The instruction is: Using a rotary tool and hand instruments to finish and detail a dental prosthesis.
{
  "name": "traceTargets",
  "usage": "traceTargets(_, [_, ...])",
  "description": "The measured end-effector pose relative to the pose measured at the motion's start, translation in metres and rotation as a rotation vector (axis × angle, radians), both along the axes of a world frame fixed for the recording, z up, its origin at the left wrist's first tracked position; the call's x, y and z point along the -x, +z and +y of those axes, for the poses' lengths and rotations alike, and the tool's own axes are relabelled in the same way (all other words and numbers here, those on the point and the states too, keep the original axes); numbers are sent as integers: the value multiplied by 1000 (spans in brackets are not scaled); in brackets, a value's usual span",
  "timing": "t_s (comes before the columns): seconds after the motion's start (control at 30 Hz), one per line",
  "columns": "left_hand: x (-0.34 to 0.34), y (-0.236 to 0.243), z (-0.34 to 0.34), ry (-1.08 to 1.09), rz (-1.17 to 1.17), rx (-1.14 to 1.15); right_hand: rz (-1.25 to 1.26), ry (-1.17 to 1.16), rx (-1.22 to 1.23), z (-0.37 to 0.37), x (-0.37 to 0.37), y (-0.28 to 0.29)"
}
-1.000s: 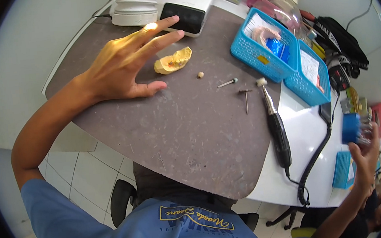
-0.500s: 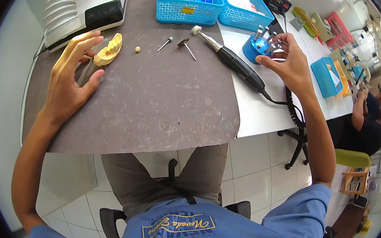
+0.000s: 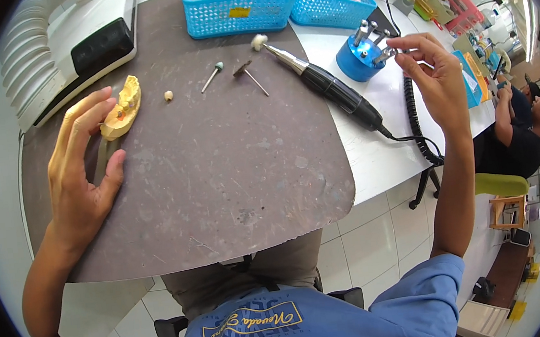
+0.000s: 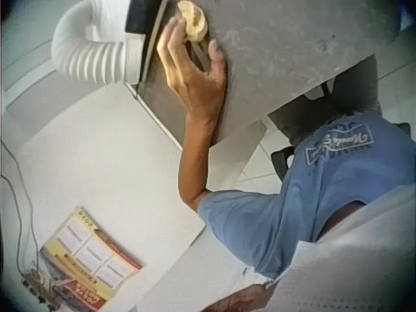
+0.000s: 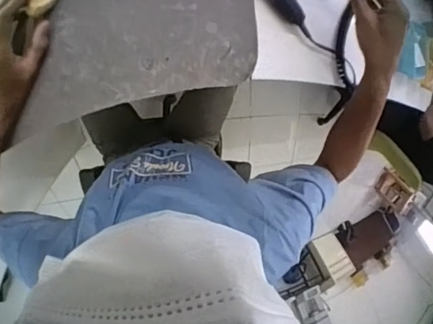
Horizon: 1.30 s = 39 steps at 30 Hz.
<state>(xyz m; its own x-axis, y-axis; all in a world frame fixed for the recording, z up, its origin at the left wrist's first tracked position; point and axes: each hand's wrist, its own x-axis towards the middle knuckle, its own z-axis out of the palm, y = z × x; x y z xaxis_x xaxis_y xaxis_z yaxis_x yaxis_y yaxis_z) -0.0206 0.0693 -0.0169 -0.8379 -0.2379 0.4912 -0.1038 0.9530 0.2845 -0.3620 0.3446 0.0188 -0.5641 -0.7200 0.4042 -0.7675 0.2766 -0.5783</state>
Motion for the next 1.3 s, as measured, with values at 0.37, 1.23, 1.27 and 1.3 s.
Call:
traceTargets(0.37, [-3, -3, -3, -106, 20, -31, -16, -203, 194, 4, -10, 17])
traceTargets(1.23, [10, -2, -40, -329, 34, -44, 465, -51, -279, -225, -39, 101])
traceTargets(1.27, [9, 0, -40, -337, 26, -37, 465, -42, -310, -239, -13, 104])
traceTargets(1.3, [10, 1, -39, -342, 34, -37, 464, -35, -341, -250, 14, 100])
